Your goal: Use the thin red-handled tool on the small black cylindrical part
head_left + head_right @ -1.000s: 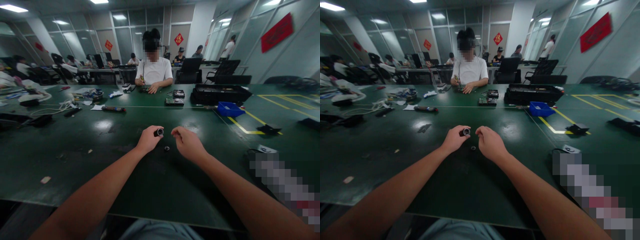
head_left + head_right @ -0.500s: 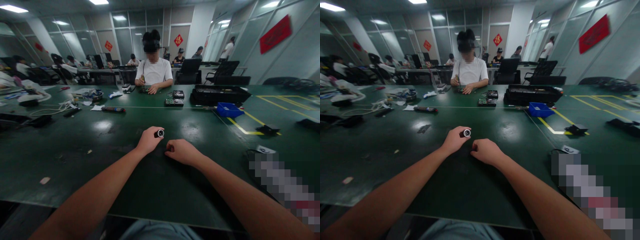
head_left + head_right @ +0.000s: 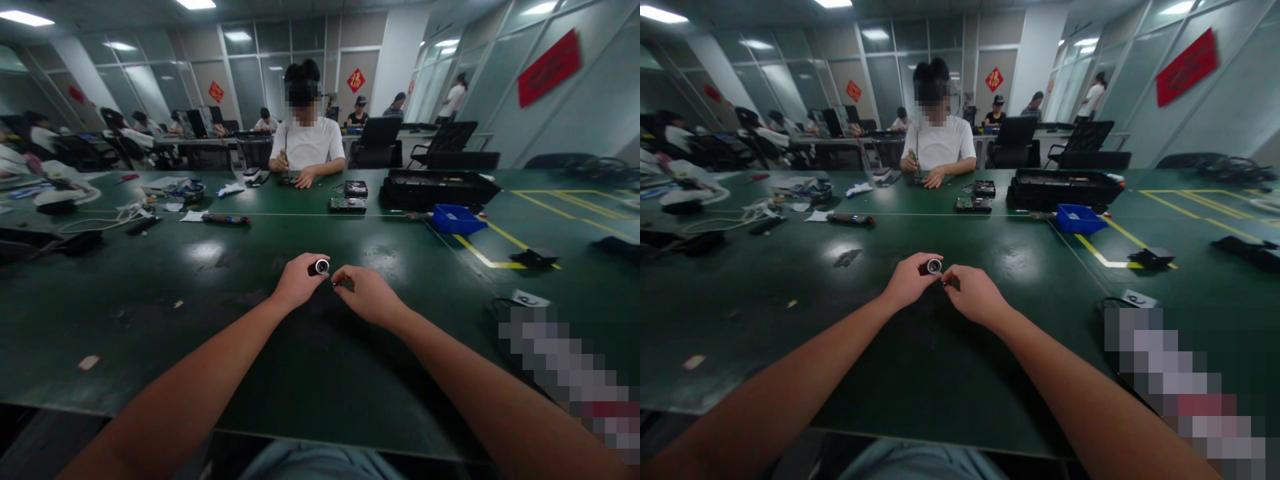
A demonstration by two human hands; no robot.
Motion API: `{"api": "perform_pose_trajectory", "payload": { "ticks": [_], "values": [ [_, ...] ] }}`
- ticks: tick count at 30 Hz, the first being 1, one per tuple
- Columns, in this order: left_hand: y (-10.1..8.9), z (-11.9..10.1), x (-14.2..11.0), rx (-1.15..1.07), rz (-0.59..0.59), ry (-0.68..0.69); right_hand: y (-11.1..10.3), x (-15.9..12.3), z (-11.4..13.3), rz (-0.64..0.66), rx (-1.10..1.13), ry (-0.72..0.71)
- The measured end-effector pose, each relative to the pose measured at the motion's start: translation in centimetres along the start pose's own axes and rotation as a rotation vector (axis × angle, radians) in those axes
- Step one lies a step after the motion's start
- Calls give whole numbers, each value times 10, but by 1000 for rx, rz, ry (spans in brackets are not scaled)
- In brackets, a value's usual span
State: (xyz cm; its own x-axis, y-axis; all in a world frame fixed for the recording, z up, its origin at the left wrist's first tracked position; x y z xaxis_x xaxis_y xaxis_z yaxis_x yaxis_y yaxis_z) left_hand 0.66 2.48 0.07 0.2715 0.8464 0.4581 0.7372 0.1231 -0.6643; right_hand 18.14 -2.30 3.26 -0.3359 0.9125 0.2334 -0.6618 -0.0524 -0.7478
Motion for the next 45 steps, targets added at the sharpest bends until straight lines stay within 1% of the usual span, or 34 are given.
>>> {"api": "perform_pose_trajectory", "payload": {
  "ticks": [6,13,16,20,25,30,37,41,45],
  "values": [
    [4,-2,-1,-40,19,54,-1,2,-1,-73,36,-109],
    [4,-11,-4,-57,73,109,-2,0,0,-190,6,-65],
    [3,-15,-4,-57,82,142,0,0,0,-203,1,-87],
    [3,-18,-5,-69,88,173,2,0,0,-187,-6,-130],
    [2,-20,-5,-50,112,191,3,1,-1,-267,4,-82],
    [2,-21,-6,-38,131,238,3,2,-5,-297,23,-11],
    [2,-21,-6,-8,178,255,-1,3,-7,-248,40,44],
    [3,-21,-7,-4,204,271,-4,2,-3,-210,-27,-16],
    [3,-21,-7,10,216,248,-5,0,0,-215,-68,-46]
  ]
}}
Point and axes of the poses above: each hand's wrist, its own x-axis towards the middle knuckle, its own y-axis out of the palm, z = x × y, the point moved 2 cm from there along x, towards the middle knuckle, and after that the axes turned 9 degrees about x, right-handed, at the moved point
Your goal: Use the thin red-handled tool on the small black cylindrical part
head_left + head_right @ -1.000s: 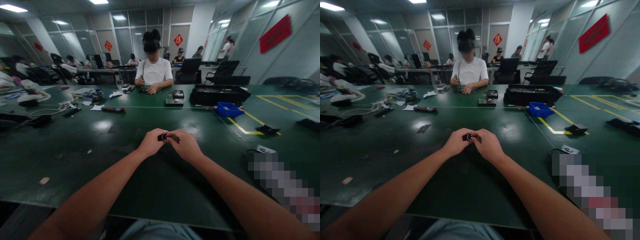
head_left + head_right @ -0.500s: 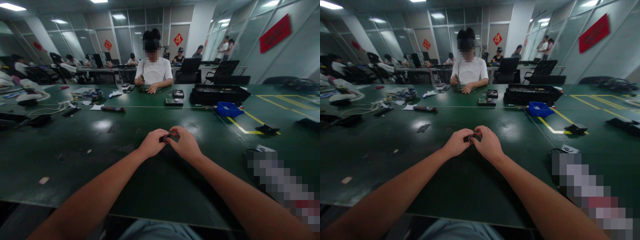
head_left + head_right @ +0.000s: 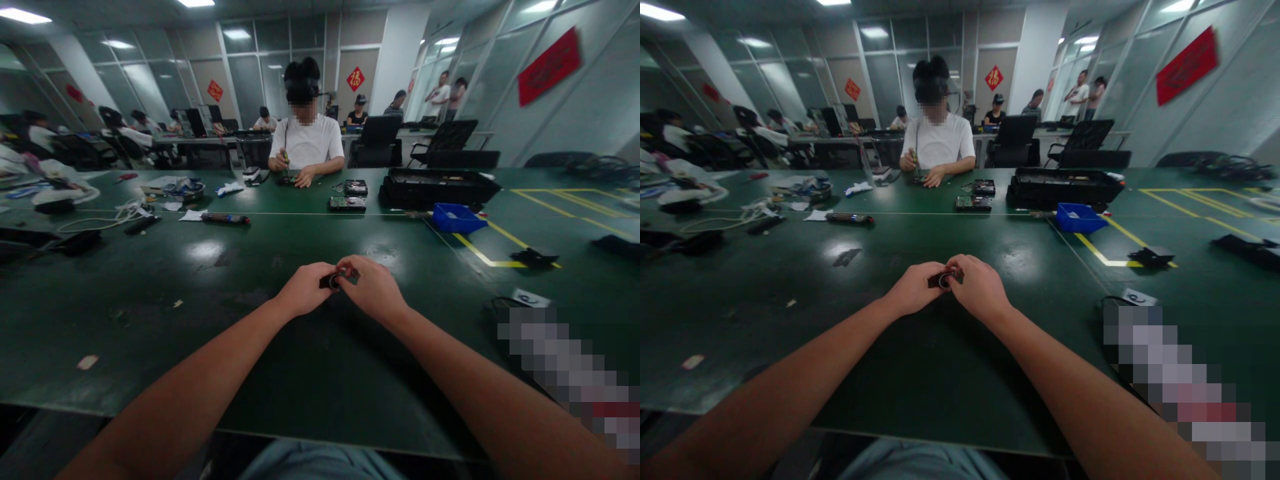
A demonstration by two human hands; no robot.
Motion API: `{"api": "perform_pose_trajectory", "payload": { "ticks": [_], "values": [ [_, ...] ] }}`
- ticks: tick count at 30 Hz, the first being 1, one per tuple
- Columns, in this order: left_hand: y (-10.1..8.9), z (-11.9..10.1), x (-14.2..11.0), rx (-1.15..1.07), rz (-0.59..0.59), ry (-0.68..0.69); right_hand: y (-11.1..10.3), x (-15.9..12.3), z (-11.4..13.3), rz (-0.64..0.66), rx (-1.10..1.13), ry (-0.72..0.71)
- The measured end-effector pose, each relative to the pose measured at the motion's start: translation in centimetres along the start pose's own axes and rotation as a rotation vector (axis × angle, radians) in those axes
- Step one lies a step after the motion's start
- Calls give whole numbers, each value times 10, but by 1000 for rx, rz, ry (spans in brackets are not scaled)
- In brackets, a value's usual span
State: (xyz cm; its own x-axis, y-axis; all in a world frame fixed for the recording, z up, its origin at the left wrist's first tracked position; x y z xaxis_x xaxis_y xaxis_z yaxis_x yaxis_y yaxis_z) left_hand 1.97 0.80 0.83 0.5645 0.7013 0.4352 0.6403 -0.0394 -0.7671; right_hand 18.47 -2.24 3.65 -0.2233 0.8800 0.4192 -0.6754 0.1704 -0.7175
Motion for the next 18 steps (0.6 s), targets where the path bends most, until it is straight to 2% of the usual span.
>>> {"api": "perform_pose_trajectory", "payload": {
  "ticks": [11,14,18],
  "values": [
    [1,1,0,-22,-35,20,2,0,-3,-10,38,41],
    [1,4,0,-27,-73,-11,0,0,-4,-69,114,46],
    [2,13,1,-5,-157,-121,-4,1,-3,-177,172,-7]
  ]
}}
Point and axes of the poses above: each hand's wrist, its own x-axis towards the middle knuckle, its own y-axis out of the palm, z = x × y, the point moved 2 cm from there along x, towards the middle knuckle, and after that the axes turned 9 degrees about x, right-handed, at the moved point
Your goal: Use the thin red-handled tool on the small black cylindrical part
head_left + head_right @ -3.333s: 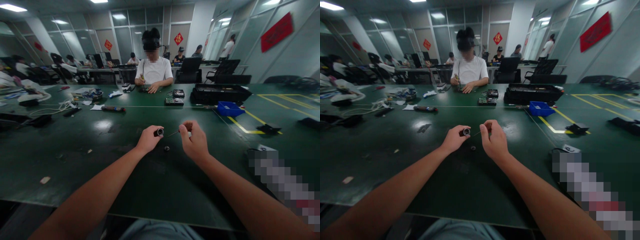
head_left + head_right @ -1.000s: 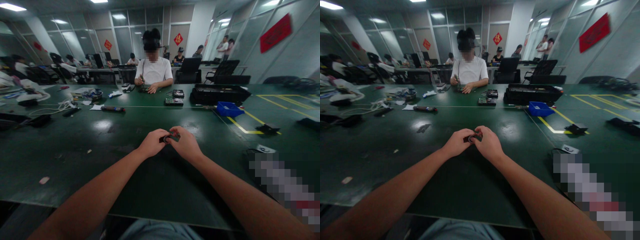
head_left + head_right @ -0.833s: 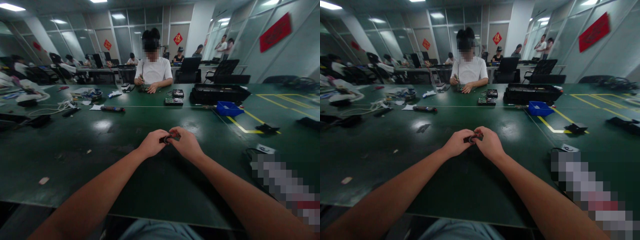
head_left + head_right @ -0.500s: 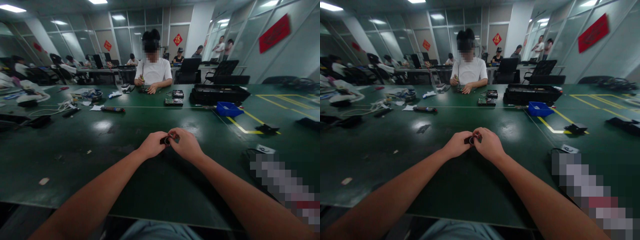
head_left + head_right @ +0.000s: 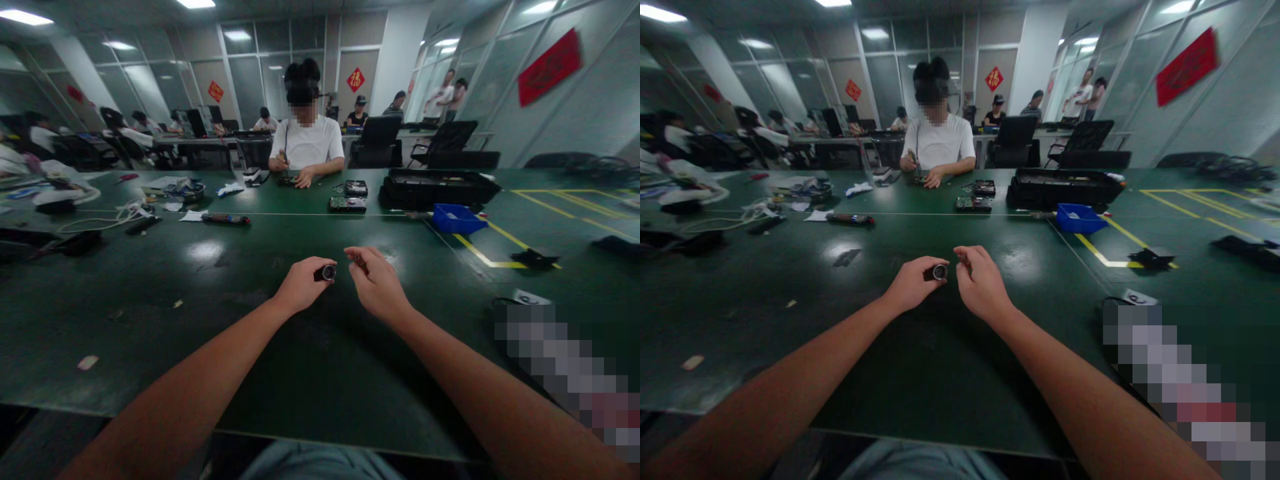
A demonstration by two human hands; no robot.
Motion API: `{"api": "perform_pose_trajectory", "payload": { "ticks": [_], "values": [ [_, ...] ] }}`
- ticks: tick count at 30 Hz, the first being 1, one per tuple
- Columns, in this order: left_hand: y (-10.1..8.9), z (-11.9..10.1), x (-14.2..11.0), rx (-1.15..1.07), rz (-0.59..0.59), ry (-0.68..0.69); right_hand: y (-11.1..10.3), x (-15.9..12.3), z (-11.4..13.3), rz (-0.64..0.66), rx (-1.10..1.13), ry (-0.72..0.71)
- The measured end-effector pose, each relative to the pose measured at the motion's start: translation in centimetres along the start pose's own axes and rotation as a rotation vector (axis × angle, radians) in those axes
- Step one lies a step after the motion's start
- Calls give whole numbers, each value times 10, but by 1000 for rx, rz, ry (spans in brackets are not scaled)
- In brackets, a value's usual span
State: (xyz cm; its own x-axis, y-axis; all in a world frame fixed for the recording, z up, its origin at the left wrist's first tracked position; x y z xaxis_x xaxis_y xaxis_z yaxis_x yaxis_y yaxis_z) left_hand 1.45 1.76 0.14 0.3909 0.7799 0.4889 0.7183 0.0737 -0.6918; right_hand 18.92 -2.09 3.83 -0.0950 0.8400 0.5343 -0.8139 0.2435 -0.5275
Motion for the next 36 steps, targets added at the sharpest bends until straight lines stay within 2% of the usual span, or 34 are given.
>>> {"api": "perform_pose_trajectory", "payload": {
  "ticks": [6,11,14,18,30,36],
  "values": [
    [1,15,2,-4,-74,-112,-2,-2,8,-1,-40,-104],
    [0,17,2,-17,-104,-158,-8,-7,16,-73,12,-29],
    [-1,16,2,-3,-108,-166,-12,-11,19,-148,102,-53],
    [-1,16,2,-9,-119,-162,-11,-13,17,-151,150,-72],
    [-3,10,2,-24,-108,-151,-2,-9,9,-96,82,-50],
    [-1,12,2,-31,-110,-133,-6,-8,13,-129,-68,-96]
  ]
}}
Point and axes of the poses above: each hand's wrist, its own x-axis towards the middle knuckle, its own y-axis out of the palm, z = x × y, the point moved 2 cm from there along x, towards the middle knuckle, and after that the axes turned 9 degrees about x, right-handed, at the moved point
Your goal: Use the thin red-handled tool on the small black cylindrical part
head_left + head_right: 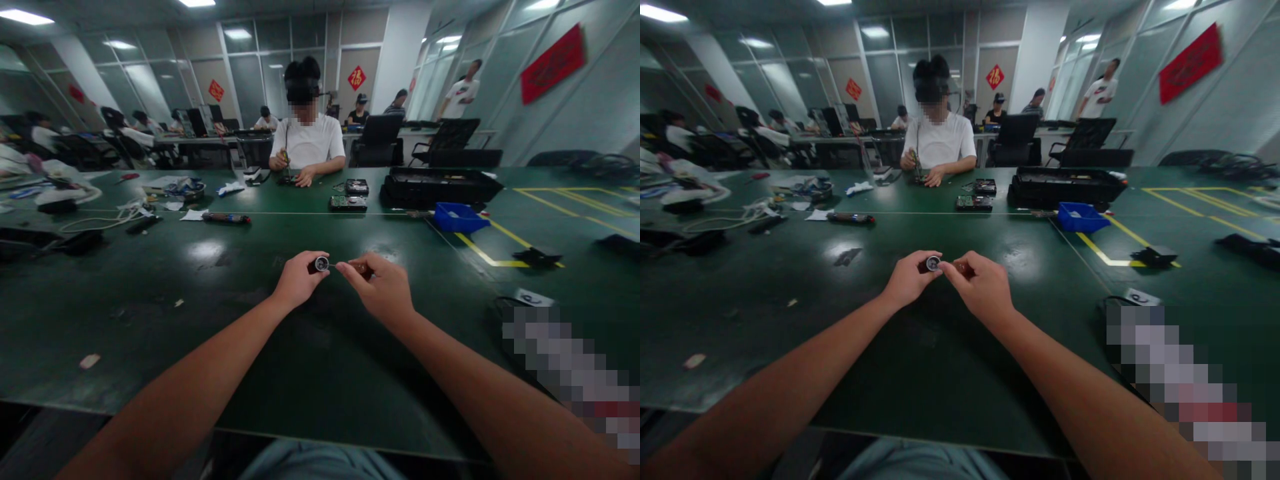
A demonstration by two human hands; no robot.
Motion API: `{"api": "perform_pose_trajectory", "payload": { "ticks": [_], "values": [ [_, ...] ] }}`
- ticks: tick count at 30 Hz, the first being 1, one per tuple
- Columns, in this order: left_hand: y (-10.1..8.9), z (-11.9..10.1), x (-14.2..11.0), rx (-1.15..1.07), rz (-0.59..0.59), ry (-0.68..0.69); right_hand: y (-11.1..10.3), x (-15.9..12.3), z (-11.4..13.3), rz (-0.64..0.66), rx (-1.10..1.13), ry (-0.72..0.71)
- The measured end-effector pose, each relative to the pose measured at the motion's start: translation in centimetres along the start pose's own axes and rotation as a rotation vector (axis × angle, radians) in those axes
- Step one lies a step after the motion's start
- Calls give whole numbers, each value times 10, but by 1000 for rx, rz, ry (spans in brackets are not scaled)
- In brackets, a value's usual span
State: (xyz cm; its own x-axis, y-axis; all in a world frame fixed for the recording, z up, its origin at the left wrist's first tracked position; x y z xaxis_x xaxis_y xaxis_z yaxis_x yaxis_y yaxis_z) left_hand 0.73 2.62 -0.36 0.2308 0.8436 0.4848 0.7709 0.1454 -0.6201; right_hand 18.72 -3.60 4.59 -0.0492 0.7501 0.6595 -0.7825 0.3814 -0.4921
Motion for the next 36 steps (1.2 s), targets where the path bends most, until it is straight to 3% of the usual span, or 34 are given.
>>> {"api": "perform_pose_trajectory", "payload": {
  "ticks": [8,15,19,26,28,36],
  "values": [
    [0,-2,-1,23,11,17,0,0,2,36,4,-27],
    [-1,-1,-1,24,11,4,1,-2,8,209,85,-74],
    [-2,-3,-1,36,11,8,1,-3,4,105,196,30],
    [-1,-4,0,33,17,34,10,4,-23,-126,643,416],
    [-2,-4,0,29,22,32,10,5,-27,-169,706,467],
    [-3,-7,0,24,17,25,4,1,-11,-99,381,218]
  ]
}}
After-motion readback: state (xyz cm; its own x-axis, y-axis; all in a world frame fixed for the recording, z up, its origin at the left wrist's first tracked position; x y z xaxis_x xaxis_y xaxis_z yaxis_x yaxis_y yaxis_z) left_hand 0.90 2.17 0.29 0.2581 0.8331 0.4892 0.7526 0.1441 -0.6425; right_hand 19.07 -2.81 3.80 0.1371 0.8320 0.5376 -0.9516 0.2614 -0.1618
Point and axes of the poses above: each hand's wrist, its own x-axis towards the middle knuckle, its own y-axis out of the palm, z = x × y, the point moved 2 cm from there along x, towards the middle knuckle, and after that the axes turned 9 degrees about x, right-handed, at the moved point
